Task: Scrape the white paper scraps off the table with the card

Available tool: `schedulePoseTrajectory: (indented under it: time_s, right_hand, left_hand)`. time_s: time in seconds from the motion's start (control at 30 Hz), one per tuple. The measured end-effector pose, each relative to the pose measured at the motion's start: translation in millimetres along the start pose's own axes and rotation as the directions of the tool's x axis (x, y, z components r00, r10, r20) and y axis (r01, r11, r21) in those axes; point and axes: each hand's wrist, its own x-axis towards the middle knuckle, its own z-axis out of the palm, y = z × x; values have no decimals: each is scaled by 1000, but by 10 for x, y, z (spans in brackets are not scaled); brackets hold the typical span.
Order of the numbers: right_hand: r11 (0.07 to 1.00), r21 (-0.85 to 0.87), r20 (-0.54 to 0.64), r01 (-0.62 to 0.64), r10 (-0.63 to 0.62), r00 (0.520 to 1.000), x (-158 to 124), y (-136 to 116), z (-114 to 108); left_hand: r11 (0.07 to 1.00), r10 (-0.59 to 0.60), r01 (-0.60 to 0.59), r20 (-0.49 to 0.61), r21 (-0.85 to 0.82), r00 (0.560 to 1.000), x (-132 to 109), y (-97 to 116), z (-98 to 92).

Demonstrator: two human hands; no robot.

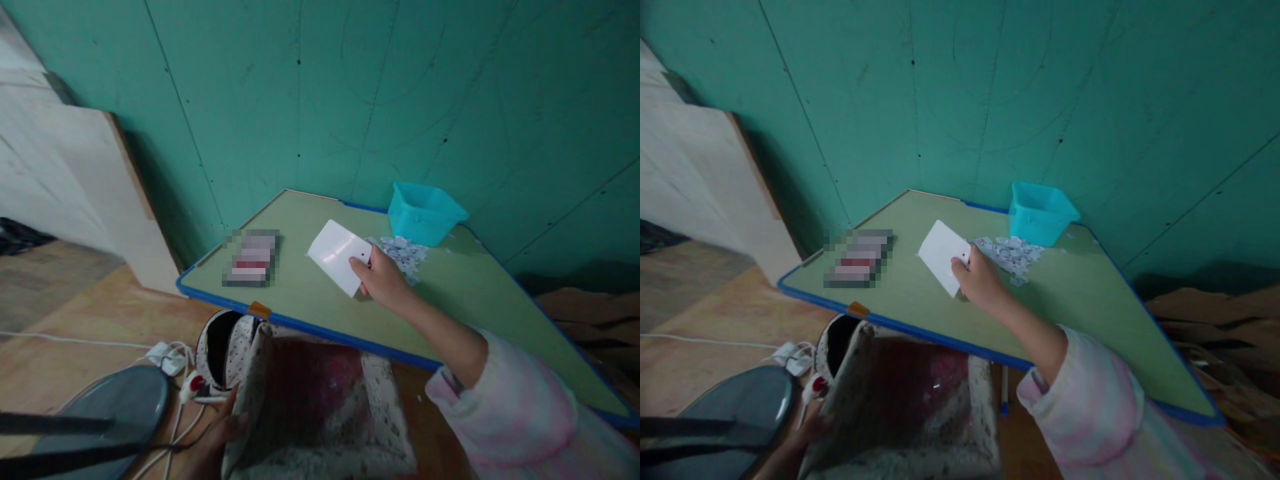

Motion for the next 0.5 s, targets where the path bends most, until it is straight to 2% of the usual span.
schedulePoseTrajectory:
  time_s: [0.07,0.13,0.2,0.3,0.4,0.5]
  right_hand:
    - [999,-31,-16,11,-12,1000,-23,-17,-17]
    - [999,-49,-17,22,-23,1000,-79,-29,-46]
    - [999,-48,-4,22,-22,1000,-178,-37,-87]
    - [1000,-23,15,-19,20,1000,-391,-10,-179]
    - [996,-14,13,-92,93,996,-613,105,-311]
    - [986,0,-50,-166,166,985,-763,295,-473]
  left_hand:
    - [996,80,-79,-26,41,996,86,-37,-36]
    - [992,111,-109,-34,56,993,138,-68,-47]
    - [994,102,-102,2,38,995,156,-88,-43]
    - [984,156,-158,38,77,987,154,-100,-40]
    - [967,206,-202,-11,154,978,169,-109,-53]
    - [958,218,-202,-59,203,974,218,-126,-68]
